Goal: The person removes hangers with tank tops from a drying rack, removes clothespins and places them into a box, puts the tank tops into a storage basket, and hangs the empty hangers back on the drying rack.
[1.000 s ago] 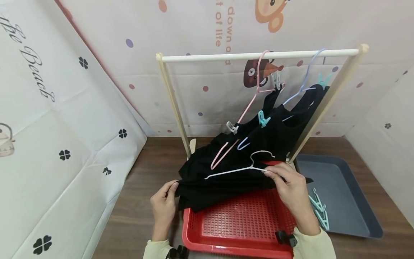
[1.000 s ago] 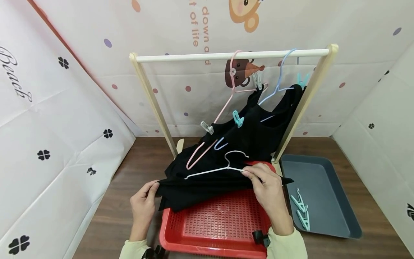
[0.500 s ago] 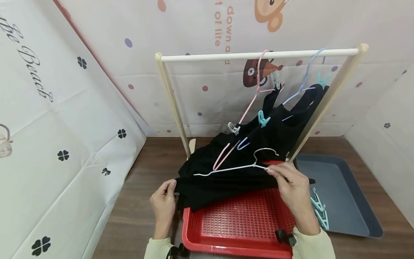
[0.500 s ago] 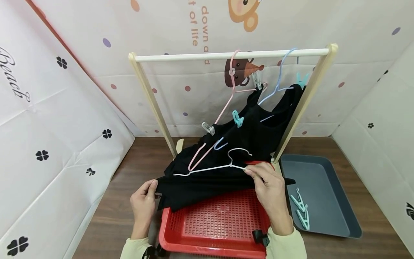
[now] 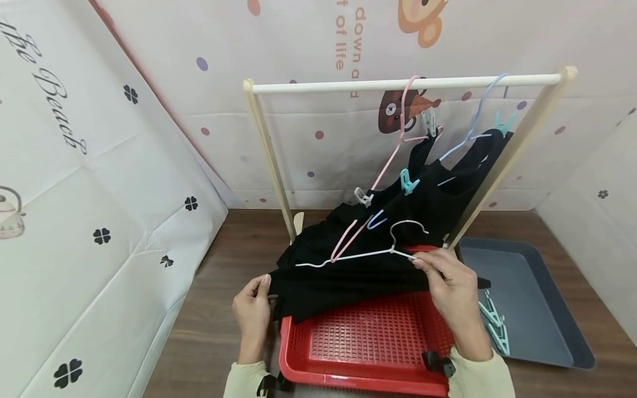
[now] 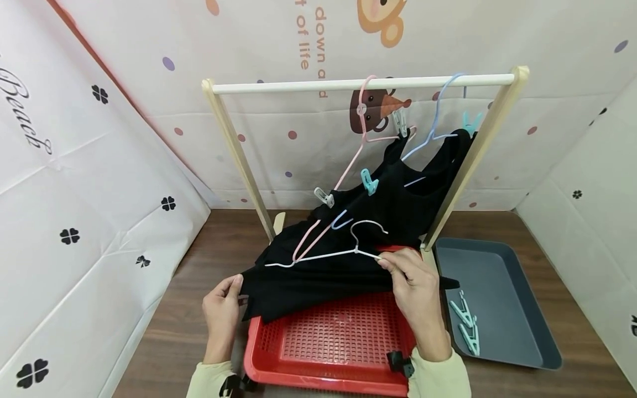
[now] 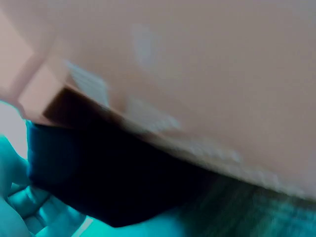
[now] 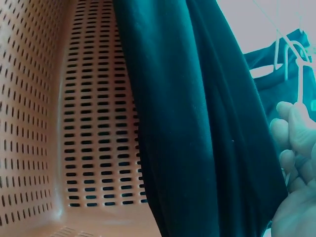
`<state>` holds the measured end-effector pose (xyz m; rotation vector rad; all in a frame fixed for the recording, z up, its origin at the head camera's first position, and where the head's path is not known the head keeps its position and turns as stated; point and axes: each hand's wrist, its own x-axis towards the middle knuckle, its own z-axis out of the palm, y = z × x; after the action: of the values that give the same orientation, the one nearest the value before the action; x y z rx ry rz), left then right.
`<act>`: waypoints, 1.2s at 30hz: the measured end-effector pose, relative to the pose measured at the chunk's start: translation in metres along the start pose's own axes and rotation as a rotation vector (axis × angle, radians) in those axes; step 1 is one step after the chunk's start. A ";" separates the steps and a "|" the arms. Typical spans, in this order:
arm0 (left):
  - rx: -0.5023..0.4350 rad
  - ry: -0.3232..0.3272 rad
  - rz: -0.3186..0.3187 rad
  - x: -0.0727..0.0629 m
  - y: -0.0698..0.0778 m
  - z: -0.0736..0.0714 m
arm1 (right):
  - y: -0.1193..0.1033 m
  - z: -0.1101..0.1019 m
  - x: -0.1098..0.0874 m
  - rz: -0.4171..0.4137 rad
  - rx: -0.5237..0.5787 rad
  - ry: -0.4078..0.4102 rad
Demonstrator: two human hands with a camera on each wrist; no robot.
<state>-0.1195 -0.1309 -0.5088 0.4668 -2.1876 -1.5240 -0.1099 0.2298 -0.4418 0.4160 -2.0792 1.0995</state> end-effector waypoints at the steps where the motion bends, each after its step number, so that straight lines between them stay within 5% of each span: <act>1: 0.003 0.002 -0.019 0.000 0.001 0.000 | 0.000 0.000 0.000 0.007 0.002 -0.002; 5: -0.026 -0.032 -0.045 0.002 0.002 -0.003 | -0.001 -0.002 -0.001 0.034 0.017 -0.023; 10: 0.018 -0.146 0.076 0.005 0.002 -0.012 | -0.001 0.003 -0.004 -0.001 0.028 -0.087; 14: -0.041 -0.240 0.275 0.007 0.008 -0.019 | -0.001 0.006 -0.005 -0.024 0.021 -0.098; 18: -0.098 -0.308 0.542 0.013 0.019 -0.021 | -0.003 0.004 -0.004 0.009 0.013 -0.125; 23: -0.054 -0.288 0.784 0.018 0.029 -0.013 | -0.006 0.001 -0.002 0.060 0.021 -0.185; 28: -0.004 -0.249 0.837 0.019 0.031 -0.007 | -0.007 0.000 -0.002 0.064 0.096 -0.226; 36: -0.165 -0.324 0.841 0.013 0.029 -0.009 | -0.002 0.007 -0.003 -0.107 0.346 -0.162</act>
<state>-0.1270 -0.1345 -0.4768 -0.7217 -2.0265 -1.3090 -0.1101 0.2227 -0.4454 0.7983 -1.9767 1.4038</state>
